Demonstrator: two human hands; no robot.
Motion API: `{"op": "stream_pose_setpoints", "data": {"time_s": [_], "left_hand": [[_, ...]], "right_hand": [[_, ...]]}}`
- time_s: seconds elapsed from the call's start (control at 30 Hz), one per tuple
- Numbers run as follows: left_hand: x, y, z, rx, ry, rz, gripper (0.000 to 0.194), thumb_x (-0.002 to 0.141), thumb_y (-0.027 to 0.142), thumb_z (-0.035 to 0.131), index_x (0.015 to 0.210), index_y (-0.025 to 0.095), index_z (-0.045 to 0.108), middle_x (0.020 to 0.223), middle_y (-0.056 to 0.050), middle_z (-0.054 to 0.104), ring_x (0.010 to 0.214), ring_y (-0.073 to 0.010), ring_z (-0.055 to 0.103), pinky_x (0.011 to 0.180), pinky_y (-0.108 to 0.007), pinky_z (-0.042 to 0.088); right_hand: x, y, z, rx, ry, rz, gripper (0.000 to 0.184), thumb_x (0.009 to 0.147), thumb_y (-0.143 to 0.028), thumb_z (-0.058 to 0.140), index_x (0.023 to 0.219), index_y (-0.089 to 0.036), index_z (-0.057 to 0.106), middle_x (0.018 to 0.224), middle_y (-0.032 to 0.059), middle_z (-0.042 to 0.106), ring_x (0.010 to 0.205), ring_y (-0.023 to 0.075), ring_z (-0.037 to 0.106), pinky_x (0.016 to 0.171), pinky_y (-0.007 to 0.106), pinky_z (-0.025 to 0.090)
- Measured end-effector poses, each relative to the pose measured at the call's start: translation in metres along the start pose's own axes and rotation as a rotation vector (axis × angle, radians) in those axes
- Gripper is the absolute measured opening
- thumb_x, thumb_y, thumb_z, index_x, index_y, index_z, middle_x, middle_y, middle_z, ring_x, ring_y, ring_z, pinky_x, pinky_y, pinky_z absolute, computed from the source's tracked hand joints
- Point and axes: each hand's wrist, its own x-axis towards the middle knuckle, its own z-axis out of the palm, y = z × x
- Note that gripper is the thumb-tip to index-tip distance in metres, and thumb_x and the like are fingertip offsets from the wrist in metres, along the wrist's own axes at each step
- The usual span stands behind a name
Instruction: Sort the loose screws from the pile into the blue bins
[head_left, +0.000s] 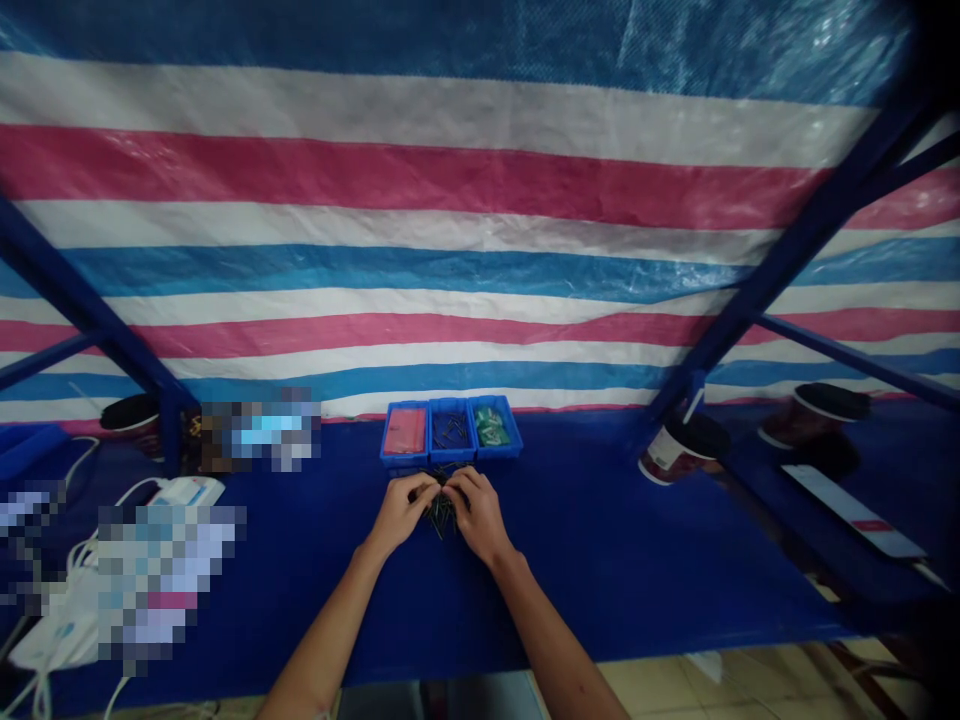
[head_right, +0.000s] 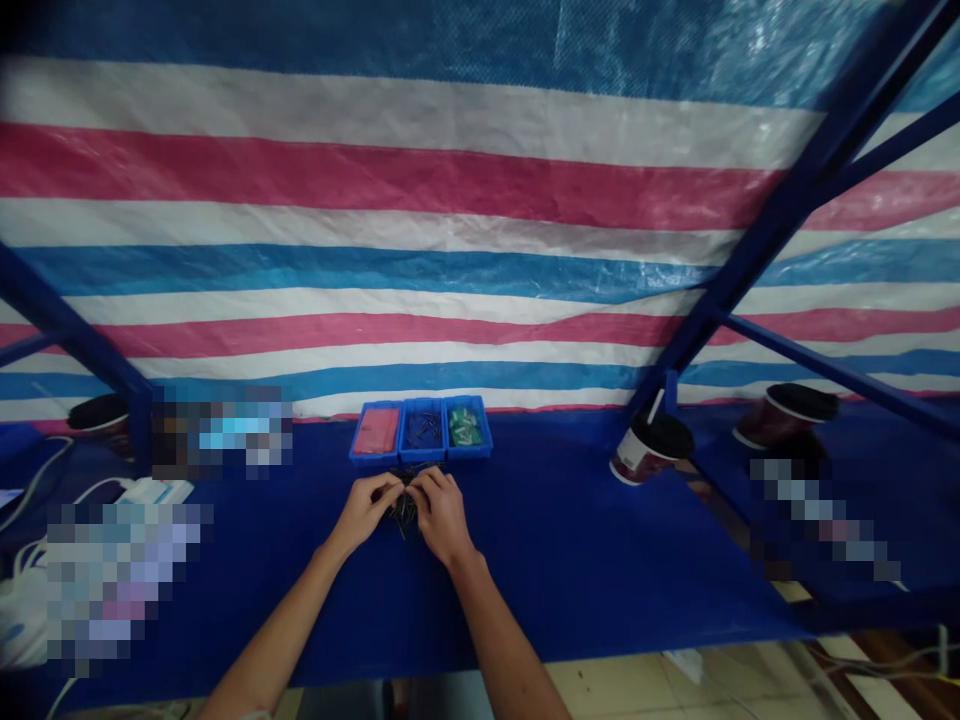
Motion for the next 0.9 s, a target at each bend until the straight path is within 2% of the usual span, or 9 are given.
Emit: {"op": "stream_pose_setpoints", "data": {"time_s": [0.13,0.4,0.57,0.83,0.9], "left_hand": [[0.0007,0.0008,-0.0003,-0.003,0.016,-0.008,0.034,0.096,0.039,0.053,0.077,0.014,0.066,0.063,0.001,0.058,0.058,-0.0125,0.050,0.060,-0.022,0.037],[-0.0004,0.0004,0.0006,-0.004,0.013,-0.001,0.034,0.095,0.042,0.054,0.080,0.014,0.067,0.063,0.001,0.057,0.058,-0.0125,0.049,0.060,-0.023,0.037],[0.0004,0.0020,0.0002,-0.001,0.025,0.001,0.035,0.095,0.040,0.054,0.076,0.014,0.066,0.063,0.000,0.059,0.057,-0.0125,0.049,0.060,-0.023,0.037],[-0.0012,0.0078,0.0003,-0.037,-0.018,0.002,0.029,0.093,0.039,0.056,0.083,0.013,0.067,0.064,0.001,0.058,0.058,-0.0118,0.048,0.060,-0.022,0.037],[-0.0011,0.0075,0.0000,-0.036,-0.024,0.001,0.030,0.094,0.038,0.056,0.082,0.013,0.066,0.065,0.001,0.058,0.058,-0.0118,0.048,0.060,-0.022,0.037]], "right_hand": [[0.0001,-0.0011,-0.0003,0.038,-0.010,-0.002,0.010,0.094,-0.016,0.058,0.099,-0.023,0.063,0.100,0.0037,0.064,0.093,0.0188,0.062,0.081,0.031,0.045],[-0.0015,0.0001,0.0000,0.034,-0.002,-0.007,0.009,0.096,-0.019,0.056,0.093,-0.022,0.064,0.095,0.0042,0.063,0.089,0.0188,0.060,0.081,0.031,0.045],[-0.0004,-0.0012,-0.0007,0.058,-0.001,0.001,0.011,0.096,-0.019,0.056,0.101,-0.023,0.065,0.099,0.0047,0.065,0.093,0.0194,0.061,0.083,0.032,0.045],[0.0000,-0.0010,-0.0038,0.032,0.008,0.029,0.018,0.100,-0.023,0.050,0.087,-0.021,0.063,0.090,0.0043,0.065,0.085,0.0189,0.061,0.081,0.032,0.042],[-0.0006,-0.0005,-0.0034,0.043,-0.004,0.035,0.013,0.099,-0.023,0.053,0.090,-0.022,0.063,0.089,0.0028,0.065,0.082,0.0181,0.061,0.079,0.031,0.042]]}}
